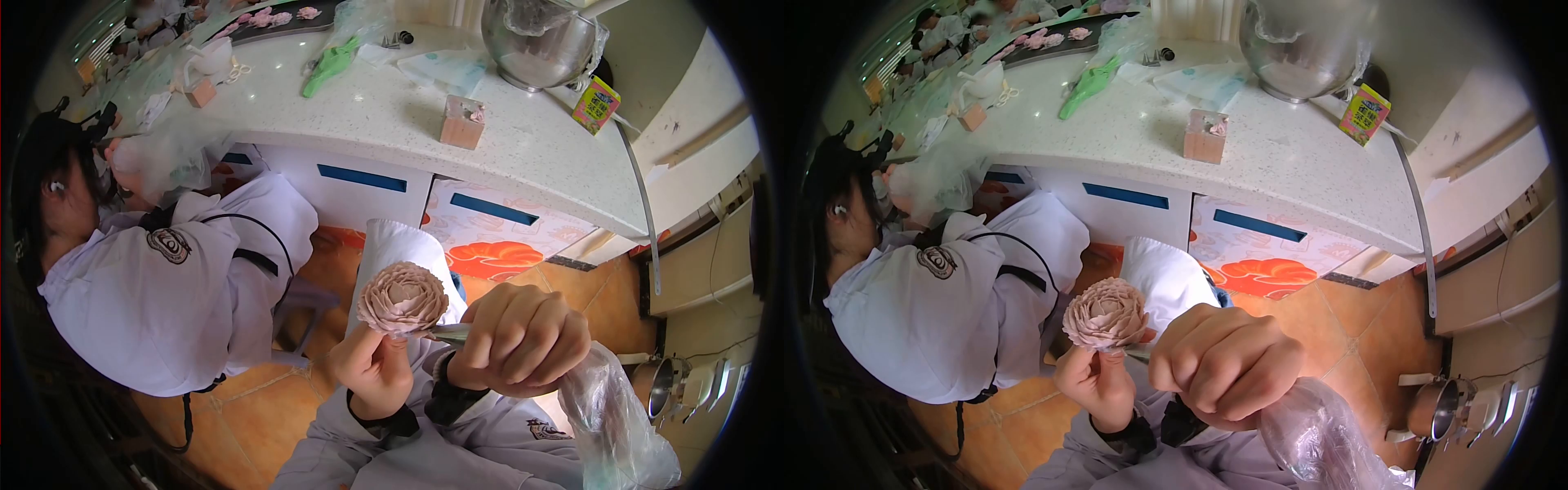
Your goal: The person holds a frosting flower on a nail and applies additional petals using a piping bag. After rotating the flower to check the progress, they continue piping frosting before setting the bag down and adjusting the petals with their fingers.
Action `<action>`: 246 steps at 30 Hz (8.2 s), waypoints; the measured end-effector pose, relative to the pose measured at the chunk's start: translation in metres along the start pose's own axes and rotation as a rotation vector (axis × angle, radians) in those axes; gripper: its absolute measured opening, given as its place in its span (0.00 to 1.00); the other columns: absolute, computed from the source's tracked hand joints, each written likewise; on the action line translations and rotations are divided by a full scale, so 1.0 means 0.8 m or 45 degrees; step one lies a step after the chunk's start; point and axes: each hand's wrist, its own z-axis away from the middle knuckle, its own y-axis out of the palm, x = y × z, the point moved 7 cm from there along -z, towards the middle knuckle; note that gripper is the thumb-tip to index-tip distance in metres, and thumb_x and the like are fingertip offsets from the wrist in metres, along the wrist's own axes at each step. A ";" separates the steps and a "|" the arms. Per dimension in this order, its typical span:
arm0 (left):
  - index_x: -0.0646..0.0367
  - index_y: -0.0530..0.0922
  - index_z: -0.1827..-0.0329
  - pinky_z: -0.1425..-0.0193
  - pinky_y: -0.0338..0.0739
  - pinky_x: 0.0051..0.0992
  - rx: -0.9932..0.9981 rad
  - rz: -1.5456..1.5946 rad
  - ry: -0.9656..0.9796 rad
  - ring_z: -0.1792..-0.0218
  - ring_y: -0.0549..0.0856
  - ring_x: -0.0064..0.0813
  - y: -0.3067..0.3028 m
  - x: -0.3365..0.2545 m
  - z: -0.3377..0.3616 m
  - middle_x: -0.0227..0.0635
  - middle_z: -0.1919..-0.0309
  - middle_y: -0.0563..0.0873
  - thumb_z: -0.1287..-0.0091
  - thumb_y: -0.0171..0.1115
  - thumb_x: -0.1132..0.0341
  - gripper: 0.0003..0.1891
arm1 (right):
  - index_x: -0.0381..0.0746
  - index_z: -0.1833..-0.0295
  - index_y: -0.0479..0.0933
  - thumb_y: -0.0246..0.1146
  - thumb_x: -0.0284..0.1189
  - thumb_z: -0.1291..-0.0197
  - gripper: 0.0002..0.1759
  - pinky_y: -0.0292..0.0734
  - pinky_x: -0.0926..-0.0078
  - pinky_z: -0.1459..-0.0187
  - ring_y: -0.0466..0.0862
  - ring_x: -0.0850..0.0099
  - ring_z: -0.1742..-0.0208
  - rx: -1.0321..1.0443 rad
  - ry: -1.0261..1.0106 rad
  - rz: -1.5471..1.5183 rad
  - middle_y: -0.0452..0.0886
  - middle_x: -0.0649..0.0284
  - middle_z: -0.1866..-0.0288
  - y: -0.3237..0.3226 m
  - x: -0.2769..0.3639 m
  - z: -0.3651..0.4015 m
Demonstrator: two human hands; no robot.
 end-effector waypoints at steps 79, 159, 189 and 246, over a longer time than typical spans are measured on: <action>0.68 0.72 0.51 0.69 0.82 0.23 -0.006 0.725 -0.409 0.73 0.84 0.31 0.015 0.020 0.041 0.44 0.65 0.83 0.43 0.63 0.66 0.20 | 0.34 0.85 0.58 0.47 0.08 0.53 0.16 0.52 0.80 0.90 0.56 0.75 0.90 0.178 0.033 -0.372 0.63 0.59 0.90 0.010 0.018 -0.015; 0.73 0.74 0.55 0.85 0.76 0.23 0.246 1.065 -0.803 0.73 0.82 0.30 0.041 0.027 -0.002 0.45 0.65 0.81 0.35 0.52 0.71 0.12 | 0.40 0.83 0.61 0.49 0.20 0.42 0.16 0.62 0.82 0.90 0.59 0.78 0.92 -0.314 -0.031 -0.028 0.67 0.64 0.90 -0.031 0.019 0.021; 0.75 0.78 0.66 0.67 0.72 0.15 -0.030 0.337 -0.153 0.71 0.79 0.17 -0.005 0.014 0.008 0.39 0.73 0.83 0.43 0.64 0.73 0.10 | 0.32 0.85 0.63 0.51 0.10 0.60 0.10 0.61 0.75 0.87 0.58 0.73 0.89 0.401 -0.024 -0.212 0.65 0.57 0.88 0.010 0.002 0.002; 0.74 0.79 0.67 0.65 0.74 0.19 -0.139 0.387 -0.274 0.71 0.81 0.21 -0.005 0.015 0.019 0.41 0.72 0.84 0.44 0.62 0.73 0.09 | 0.32 0.86 0.62 0.49 0.09 0.59 0.11 0.58 0.78 0.89 0.58 0.74 0.89 0.455 -0.022 -0.214 0.63 0.58 0.89 0.024 0.002 -0.013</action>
